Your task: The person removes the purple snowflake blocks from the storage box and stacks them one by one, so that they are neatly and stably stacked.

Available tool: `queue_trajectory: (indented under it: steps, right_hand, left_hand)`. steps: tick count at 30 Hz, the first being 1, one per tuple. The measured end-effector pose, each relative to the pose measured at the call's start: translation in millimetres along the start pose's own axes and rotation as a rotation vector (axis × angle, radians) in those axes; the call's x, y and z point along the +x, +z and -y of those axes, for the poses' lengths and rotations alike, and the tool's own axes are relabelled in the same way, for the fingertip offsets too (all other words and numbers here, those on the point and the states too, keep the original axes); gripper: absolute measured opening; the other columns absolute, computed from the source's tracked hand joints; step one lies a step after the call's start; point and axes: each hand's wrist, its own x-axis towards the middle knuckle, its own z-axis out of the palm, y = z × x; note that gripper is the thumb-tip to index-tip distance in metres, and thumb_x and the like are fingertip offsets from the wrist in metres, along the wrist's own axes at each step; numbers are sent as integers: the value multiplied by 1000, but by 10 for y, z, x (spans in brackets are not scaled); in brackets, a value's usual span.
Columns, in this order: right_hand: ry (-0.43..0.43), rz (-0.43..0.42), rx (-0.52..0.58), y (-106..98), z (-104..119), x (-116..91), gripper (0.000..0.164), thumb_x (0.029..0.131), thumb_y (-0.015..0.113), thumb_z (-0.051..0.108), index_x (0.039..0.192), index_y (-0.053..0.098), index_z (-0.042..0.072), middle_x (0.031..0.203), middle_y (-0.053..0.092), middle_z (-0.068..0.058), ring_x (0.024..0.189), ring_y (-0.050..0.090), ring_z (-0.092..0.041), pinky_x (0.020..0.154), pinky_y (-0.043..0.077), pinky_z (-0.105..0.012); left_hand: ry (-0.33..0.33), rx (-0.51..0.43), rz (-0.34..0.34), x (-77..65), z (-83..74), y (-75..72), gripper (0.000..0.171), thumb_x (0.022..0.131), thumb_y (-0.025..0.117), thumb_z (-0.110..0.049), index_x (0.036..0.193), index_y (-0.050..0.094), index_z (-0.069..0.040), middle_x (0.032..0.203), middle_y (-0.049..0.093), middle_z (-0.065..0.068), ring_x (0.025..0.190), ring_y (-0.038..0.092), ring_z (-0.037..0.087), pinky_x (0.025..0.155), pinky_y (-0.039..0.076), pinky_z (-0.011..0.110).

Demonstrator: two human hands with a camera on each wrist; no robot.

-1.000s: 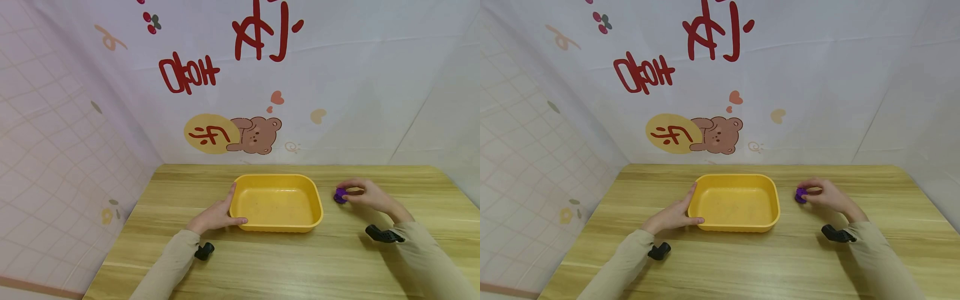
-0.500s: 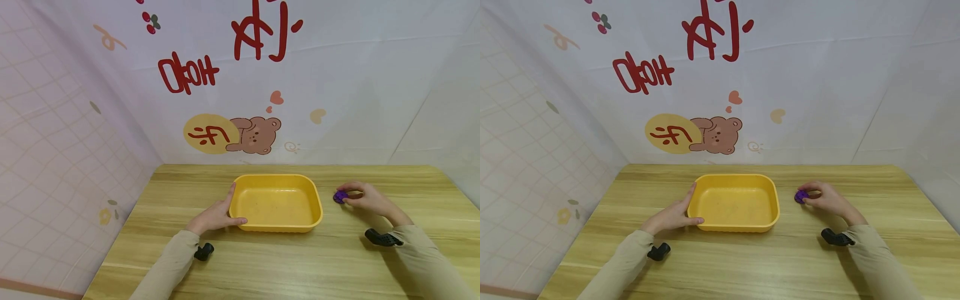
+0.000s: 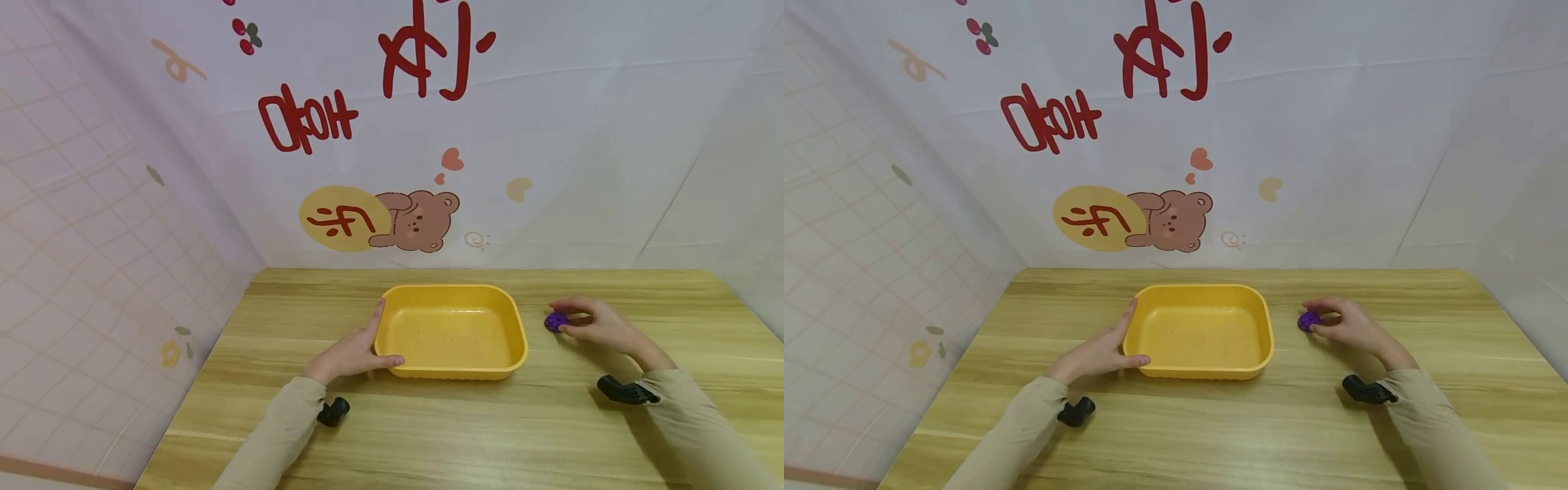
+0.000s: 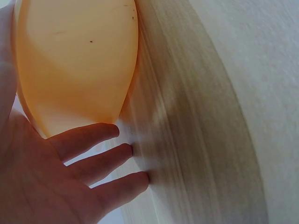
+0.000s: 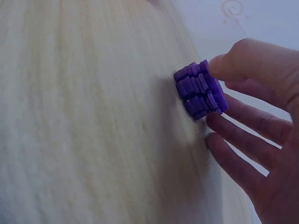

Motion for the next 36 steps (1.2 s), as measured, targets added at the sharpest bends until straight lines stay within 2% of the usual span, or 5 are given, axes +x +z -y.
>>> queue_trajectory:
  steps: [13,21,28,32,36]
  right_hand:
    - [-34,26,104,161,-59,-21,62,92,60,-5,145,27,-13,140,42,-27,128,42,-4,98,31,-12]
    - [-93,15,122,278,15,17,81,88,61,-10,152,13,-4,146,29,18,132,29,4,100,22,-8]
    - [-60,18,150,276,16,19,82,90,59,-9,153,6,-3,154,22,-7,134,23,4,99,22,-8]
    - [16,58,191,211,4,4,79,95,54,-6,153,1,-1,155,10,-28,142,15,-19,99,27,-11]
    - [136,58,96,112,49,4,74,100,52,8,155,3,4,154,4,-32,138,6,-49,108,26,-50]
  left_hand:
    - [1,4,-3,2,11,-2,117,83,69,-56,154,-14,-13,106,58,13,85,51,20,87,43,40]
    - [-4,1,-6,7,19,12,117,83,69,-56,154,-13,-12,97,57,10,81,52,19,83,43,37]
    - [4,-11,-10,0,16,27,117,83,69,-55,154,-13,-13,111,57,16,87,51,21,88,43,41]
    - [30,-5,-21,-24,24,34,116,83,70,-54,154,-11,-12,134,49,23,102,52,24,98,39,44]
    - [64,12,-41,-69,50,19,108,87,66,-52,155,-7,-13,156,18,20,136,32,32,109,26,48]
